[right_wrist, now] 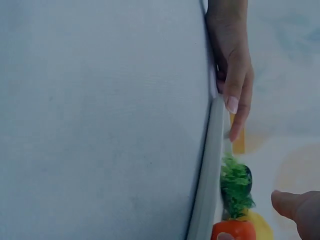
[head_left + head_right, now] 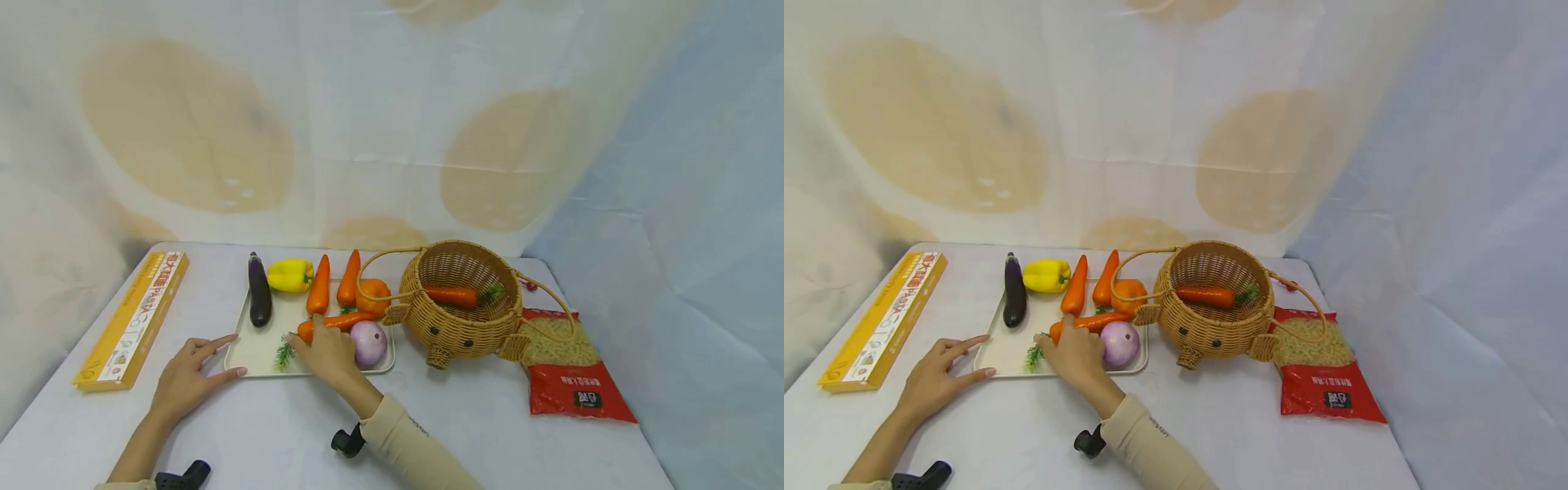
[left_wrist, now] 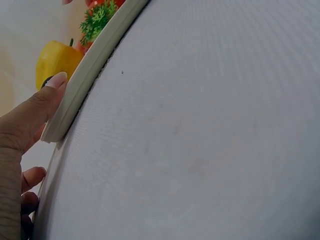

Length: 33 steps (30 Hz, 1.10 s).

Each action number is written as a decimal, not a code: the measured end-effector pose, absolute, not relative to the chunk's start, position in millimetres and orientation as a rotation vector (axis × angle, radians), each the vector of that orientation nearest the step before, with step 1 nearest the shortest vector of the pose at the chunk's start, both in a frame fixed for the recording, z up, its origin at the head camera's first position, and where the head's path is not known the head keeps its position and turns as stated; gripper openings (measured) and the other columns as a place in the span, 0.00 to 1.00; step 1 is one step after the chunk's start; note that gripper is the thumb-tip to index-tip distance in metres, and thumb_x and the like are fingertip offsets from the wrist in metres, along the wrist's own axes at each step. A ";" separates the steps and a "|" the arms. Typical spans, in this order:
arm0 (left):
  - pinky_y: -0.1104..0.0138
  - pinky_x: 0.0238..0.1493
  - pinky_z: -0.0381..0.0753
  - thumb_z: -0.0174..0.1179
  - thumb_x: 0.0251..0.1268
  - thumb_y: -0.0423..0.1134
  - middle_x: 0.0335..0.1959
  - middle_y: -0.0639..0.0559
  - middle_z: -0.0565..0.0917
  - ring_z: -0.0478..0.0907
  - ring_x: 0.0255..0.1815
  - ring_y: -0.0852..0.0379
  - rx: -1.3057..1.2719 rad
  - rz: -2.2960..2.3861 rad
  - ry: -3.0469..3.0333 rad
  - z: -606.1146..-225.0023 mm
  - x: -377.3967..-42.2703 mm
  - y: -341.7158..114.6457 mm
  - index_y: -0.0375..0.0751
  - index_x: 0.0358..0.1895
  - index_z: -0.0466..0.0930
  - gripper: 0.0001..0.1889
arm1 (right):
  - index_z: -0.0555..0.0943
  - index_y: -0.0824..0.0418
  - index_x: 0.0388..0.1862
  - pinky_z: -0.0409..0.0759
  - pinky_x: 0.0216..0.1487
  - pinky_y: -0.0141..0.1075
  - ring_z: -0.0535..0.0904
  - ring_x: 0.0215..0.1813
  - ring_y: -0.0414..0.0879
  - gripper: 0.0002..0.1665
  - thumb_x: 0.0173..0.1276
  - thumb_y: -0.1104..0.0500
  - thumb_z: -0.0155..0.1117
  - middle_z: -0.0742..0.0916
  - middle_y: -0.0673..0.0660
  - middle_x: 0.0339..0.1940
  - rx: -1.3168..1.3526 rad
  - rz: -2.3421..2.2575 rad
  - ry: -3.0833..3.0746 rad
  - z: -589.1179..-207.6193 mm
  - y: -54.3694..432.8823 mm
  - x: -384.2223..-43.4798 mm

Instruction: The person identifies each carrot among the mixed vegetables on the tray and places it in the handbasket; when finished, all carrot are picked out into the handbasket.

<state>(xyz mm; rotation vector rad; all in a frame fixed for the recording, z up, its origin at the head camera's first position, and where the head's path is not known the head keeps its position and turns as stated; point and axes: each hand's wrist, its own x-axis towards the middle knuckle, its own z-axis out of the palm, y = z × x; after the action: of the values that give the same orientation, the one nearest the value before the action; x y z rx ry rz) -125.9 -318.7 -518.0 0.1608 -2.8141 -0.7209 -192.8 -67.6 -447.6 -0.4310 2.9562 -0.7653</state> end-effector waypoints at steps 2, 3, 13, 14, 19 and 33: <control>0.63 0.31 0.59 0.71 0.49 0.65 0.45 0.43 0.74 0.64 0.34 0.52 0.158 -0.720 -2.808 -518.0 -125.6 -318.6 0.53 0.66 0.77 0.39 | 0.70 0.56 0.71 0.77 0.38 0.45 0.85 0.40 0.56 0.42 0.68 0.31 0.58 0.88 0.62 0.36 -0.382 -0.837 2.929 -452.3 -69.9 -193.0; 0.63 0.31 0.59 0.71 0.49 0.65 0.45 0.43 0.74 0.64 0.34 0.52 0.155 -0.721 -2.805 -518.1 -125.5 -318.6 0.52 0.65 0.77 0.39 | 0.69 0.56 0.72 0.77 0.38 0.46 0.85 0.41 0.57 0.43 0.67 0.31 0.58 0.88 0.62 0.37 -0.360 -0.874 2.913 -454.7 -71.0 -193.1; 0.64 0.30 0.58 0.71 0.50 0.64 0.44 0.44 0.73 0.62 0.33 0.53 0.152 -0.712 -2.806 -516.0 -125.5 -317.8 0.52 0.65 0.77 0.38 | 0.69 0.54 0.71 0.78 0.42 0.49 0.85 0.44 0.60 0.41 0.67 0.33 0.59 0.89 0.62 0.36 -0.165 -1.234 2.831 -469.9 -78.5 -190.9; 0.64 0.30 0.58 0.71 0.49 0.65 0.44 0.44 0.73 0.62 0.33 0.53 0.155 -0.710 -2.807 -516.1 -125.3 -317.6 0.53 0.65 0.77 0.38 | 0.69 0.54 0.70 0.77 0.42 0.49 0.85 0.43 0.59 0.39 0.68 0.34 0.59 0.88 0.60 0.30 -0.158 -1.264 2.823 -470.9 -79.1 -190.7; 0.63 0.30 0.58 0.70 0.49 0.65 0.43 0.44 0.73 0.62 0.33 0.53 0.163 -0.717 -2.815 -517.1 -124.6 -317.5 0.53 0.65 0.77 0.39 | 0.71 0.51 0.65 0.72 0.43 0.46 0.83 0.29 0.51 0.31 0.69 0.38 0.61 0.79 0.50 0.11 -0.083 -1.424 2.741 -475.2 -80.5 -188.0; 0.62 0.31 0.59 0.70 0.50 0.65 0.44 0.43 0.73 0.63 0.34 0.52 0.180 -0.713 -2.826 -517.7 -125.8 -318.1 0.52 0.66 0.77 0.39 | 0.76 0.43 0.52 0.70 0.37 0.45 0.80 0.43 0.56 0.13 0.72 0.43 0.58 0.82 0.57 0.40 -0.087 -1.509 2.864 -467.7 -78.0 -178.2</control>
<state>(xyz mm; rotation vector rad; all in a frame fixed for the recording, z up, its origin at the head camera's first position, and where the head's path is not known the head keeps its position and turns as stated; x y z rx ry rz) -125.8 -318.1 -517.7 0.1804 -2.8261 -0.7129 -178.2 -78.0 -467.7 -0.0871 2.8635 -1.5090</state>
